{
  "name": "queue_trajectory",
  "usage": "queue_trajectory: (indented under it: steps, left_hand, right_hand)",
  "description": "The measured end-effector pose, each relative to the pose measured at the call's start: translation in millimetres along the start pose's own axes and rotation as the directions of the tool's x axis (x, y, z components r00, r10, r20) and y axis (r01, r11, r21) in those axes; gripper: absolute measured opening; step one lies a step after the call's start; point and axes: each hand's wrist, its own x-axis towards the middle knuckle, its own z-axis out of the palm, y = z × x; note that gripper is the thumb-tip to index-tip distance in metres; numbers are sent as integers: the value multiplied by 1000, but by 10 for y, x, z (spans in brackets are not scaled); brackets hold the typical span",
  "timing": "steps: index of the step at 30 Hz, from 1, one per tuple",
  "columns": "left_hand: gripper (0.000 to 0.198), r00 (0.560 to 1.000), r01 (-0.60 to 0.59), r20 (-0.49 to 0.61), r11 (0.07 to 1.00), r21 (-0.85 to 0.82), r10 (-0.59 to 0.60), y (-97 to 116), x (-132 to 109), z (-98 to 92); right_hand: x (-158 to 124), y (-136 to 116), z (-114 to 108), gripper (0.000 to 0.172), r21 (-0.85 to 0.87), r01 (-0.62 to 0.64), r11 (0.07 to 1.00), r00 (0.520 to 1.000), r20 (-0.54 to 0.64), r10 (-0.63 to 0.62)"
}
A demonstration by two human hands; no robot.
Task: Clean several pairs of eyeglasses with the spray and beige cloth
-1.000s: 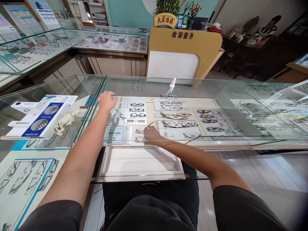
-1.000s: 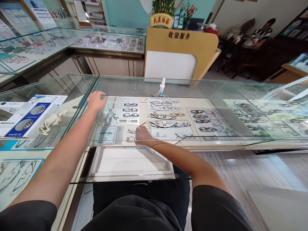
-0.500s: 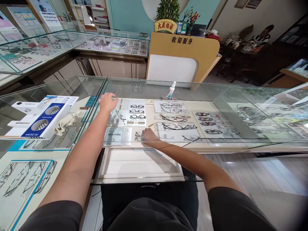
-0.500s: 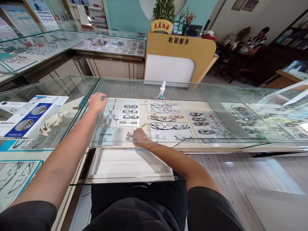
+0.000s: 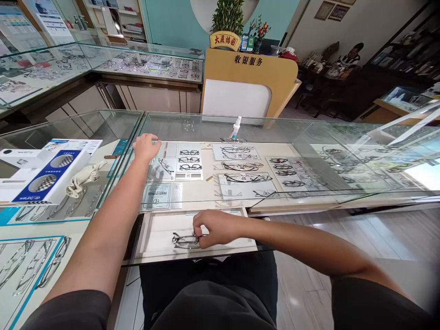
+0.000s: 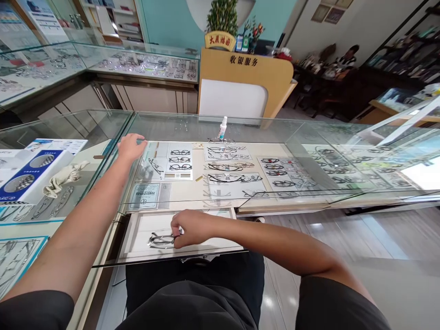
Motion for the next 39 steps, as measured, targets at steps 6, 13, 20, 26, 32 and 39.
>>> queue_trajectory:
  steps: [6, 13, 20, 26, 32, 39]
  left_hand:
    - [41, 1000, -20, -7, 1000, -4, 20, -18, 4, 10]
    - [43, 1000, -29, -12, 1000, -10, 29, -28, 13, 6]
    - [41, 1000, -22, -21, 1000, -1, 22, -51, 29, 45]
    - [40, 1000, -17, -14, 1000, 0, 17, -54, 32, 53]
    - [39, 1000, -13, -10, 1000, 10, 13, -49, 26, 39]
    - [39, 1000, -10, 1, 1000, 21, 10, -36, 12, 21]
  right_hand:
    - [-308, -326, -666, 14, -177, 212, 961, 902, -343, -262]
    - [267, 85, -1099, 9, -510, -94, 855, 911, -390, -133]
    - [448, 291, -1047, 6, -563, -205, 801, 900, -430, -72]
    - [473, 367, -938, 10, -560, -237, 794, 860, -501, -97]
    - [483, 382, -753, 12, -509, -278, 814, 795, -598, -102]
    - [399, 272, -747, 16, -480, -326, 815, 749, -657, -87]
